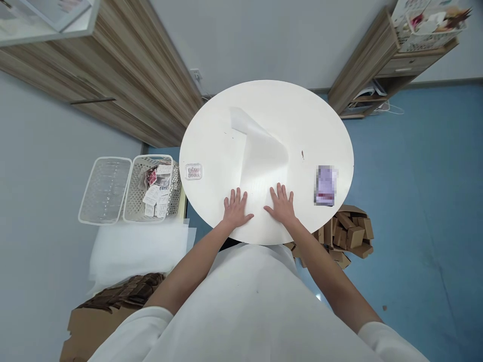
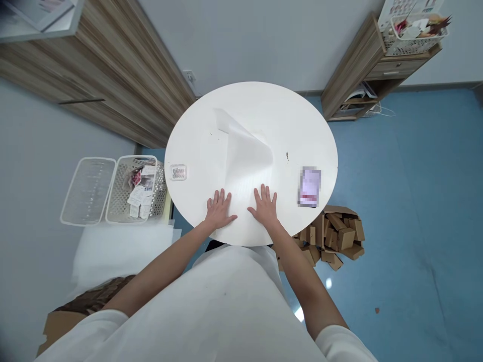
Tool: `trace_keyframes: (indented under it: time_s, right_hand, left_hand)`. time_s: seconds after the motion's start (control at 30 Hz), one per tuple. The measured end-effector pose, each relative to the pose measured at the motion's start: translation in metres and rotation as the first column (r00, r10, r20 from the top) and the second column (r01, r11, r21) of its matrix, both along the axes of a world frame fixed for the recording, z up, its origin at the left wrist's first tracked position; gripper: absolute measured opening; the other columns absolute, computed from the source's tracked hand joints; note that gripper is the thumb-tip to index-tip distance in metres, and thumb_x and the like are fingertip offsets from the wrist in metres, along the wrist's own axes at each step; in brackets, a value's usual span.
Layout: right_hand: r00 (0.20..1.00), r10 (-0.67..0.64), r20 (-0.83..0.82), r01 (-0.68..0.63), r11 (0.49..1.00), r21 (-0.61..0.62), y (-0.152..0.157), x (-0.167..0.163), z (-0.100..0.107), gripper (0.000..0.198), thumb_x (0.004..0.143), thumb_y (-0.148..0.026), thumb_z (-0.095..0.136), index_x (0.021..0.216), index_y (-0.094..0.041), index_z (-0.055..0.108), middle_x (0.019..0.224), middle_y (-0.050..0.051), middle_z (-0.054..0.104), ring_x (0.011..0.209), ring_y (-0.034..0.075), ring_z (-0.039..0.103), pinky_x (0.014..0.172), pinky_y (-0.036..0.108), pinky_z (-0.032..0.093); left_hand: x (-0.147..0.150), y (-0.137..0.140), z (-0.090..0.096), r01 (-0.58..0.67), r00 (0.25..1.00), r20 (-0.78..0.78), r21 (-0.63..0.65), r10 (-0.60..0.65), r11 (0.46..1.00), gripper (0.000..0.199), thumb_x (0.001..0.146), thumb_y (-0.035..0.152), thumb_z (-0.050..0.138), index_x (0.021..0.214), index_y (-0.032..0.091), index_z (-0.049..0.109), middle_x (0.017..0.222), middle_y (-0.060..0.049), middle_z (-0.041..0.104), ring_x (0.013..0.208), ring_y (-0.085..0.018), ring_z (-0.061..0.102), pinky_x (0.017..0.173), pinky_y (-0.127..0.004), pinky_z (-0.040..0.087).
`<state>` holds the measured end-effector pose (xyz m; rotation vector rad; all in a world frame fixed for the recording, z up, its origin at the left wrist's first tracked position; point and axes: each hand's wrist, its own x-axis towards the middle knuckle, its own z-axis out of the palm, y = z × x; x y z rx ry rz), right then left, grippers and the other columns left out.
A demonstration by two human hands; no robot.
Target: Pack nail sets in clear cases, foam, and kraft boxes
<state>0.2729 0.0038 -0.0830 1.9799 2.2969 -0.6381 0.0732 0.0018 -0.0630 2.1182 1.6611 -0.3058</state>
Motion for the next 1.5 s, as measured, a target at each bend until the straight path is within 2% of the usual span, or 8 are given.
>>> trace_keyframes:
  time_s: [0.2, 0.37, 0.5, 0.6, 0.73, 0.9, 1.2, 1.5]
  right_hand:
    - [0.994, -0.046, -0.1, 0.058, 0.99, 0.128, 0.004, -0.017, 0.022, 0.068, 0.08, -0.049, 0.04, 0.136, -0.017, 0.018, 0.146, 0.015, 0.004, 0.133, 0.032, 0.004, 0.1, 0.058, 0.01]
    - [0.965, 0.0, -0.264, 0.047, 0.984, 0.172, 0.025, -0.072, 0.045, 0.059, 0.082, -0.041, 0.039, 0.134, -0.019, 0.023, 0.144, 0.012, 0.015, 0.133, 0.028, 0.009, 0.101, 0.054, 0.016]
    - [0.893, -0.021, -0.45, 0.009, 1.0, -0.029, 0.054, -0.136, 0.047, 0.055, 0.08, -0.038, 0.044, 0.131, -0.021, 0.031, 0.14, 0.01, 0.028, 0.128, 0.023, 0.026, 0.1, 0.043, 0.029]
    - [0.83, -0.125, -0.544, 0.022, 0.981, -0.191, 0.077, -0.184, 0.04, 0.055, 0.076, -0.038, 0.05, 0.127, -0.024, 0.037, 0.136, 0.007, 0.034, 0.125, 0.023, 0.031, 0.101, 0.042, 0.031]
    - [0.722, -0.321, -0.613, 0.084, 0.92, -0.382, 0.098, -0.231, 0.03, 0.06, 0.071, -0.035, 0.055, 0.127, -0.023, 0.037, 0.134, 0.006, 0.036, 0.122, 0.021, 0.035, 0.098, 0.038, 0.034]
    - [0.642, -0.389, -0.66, 0.08, 0.891, -0.447, 0.103, -0.256, 0.027, 0.063, 0.067, -0.021, 0.051, 0.128, -0.024, 0.034, 0.132, 0.004, 0.036, 0.117, 0.02, 0.038, 0.096, 0.036, 0.036]
    - [0.643, -0.352, -0.681, 0.096, 0.918, -0.384, 0.084, -0.237, 0.024, 0.064, 0.065, -0.016, 0.048, 0.127, -0.022, 0.035, 0.129, 0.005, 0.037, 0.112, 0.018, 0.043, 0.096, 0.035, 0.038]
    - [0.6, -0.403, -0.691, 0.24, 0.915, -0.325, -0.003, -0.099, 0.038, 0.064, 0.064, -0.013, 0.047, 0.127, -0.022, 0.037, 0.132, 0.007, 0.036, 0.112, 0.018, 0.046, 0.097, 0.035, 0.038]
  left_hand:
    - [-0.016, -0.004, 0.004, -0.072, 0.99, 0.124, 0.044, 0.066, 0.996, 0.087, 0.069, 0.059, 0.05, 0.138, 0.02, 0.013, 0.146, -0.014, 0.001, 0.132, -0.032, -0.004, 0.101, -0.056, 0.008]
    - [-0.078, 0.012, 0.006, -0.353, 0.906, 0.292, 0.116, 0.308, 0.928, 0.088, 0.07, 0.061, 0.048, 0.138, 0.019, 0.011, 0.146, -0.015, -0.002, 0.133, -0.033, -0.002, 0.101, -0.055, 0.011]
    - [-0.143, 0.039, 0.001, -0.628, 0.69, 0.496, 0.048, 0.527, 0.777, 0.084, 0.072, 0.055, 0.051, 0.138, 0.019, 0.013, 0.146, -0.013, 0.004, 0.133, -0.031, 0.004, 0.104, -0.051, 0.012]
    - [-0.176, 0.06, -0.007, -0.735, 0.494, 0.643, -0.051, 0.586, 0.676, 0.071, 0.076, 0.045, 0.051, 0.135, 0.02, 0.021, 0.144, -0.01, 0.016, 0.133, -0.025, 0.011, 0.108, -0.042, 0.013]
    - [-0.193, 0.077, -0.015, -0.733, 0.301, 0.719, -0.246, 0.626, 0.635, 0.058, 0.08, 0.034, 0.047, 0.132, 0.019, 0.028, 0.138, -0.01, 0.031, 0.127, -0.023, 0.029, 0.105, -0.039, 0.024]
    - [-0.193, 0.083, -0.015, -0.699, 0.241, 0.733, -0.323, 0.636, 0.638, 0.048, 0.079, 0.028, 0.045, 0.126, 0.019, 0.039, 0.13, -0.008, 0.043, 0.123, -0.024, 0.036, 0.102, -0.039, 0.029]
    - [-0.18, 0.067, -0.009, -0.663, 0.16, 0.741, -0.409, 0.653, 0.627, 0.049, 0.08, 0.03, 0.043, 0.126, 0.016, 0.041, 0.129, -0.008, 0.045, 0.119, -0.022, 0.042, 0.097, -0.034, 0.035]
    - [-0.072, 0.007, 0.005, -0.454, 0.288, 0.763, -0.423, 0.579, 0.784, 0.048, 0.079, 0.03, 0.043, 0.125, 0.015, 0.045, 0.125, -0.009, 0.05, 0.113, -0.023, 0.048, 0.092, -0.035, 0.041]
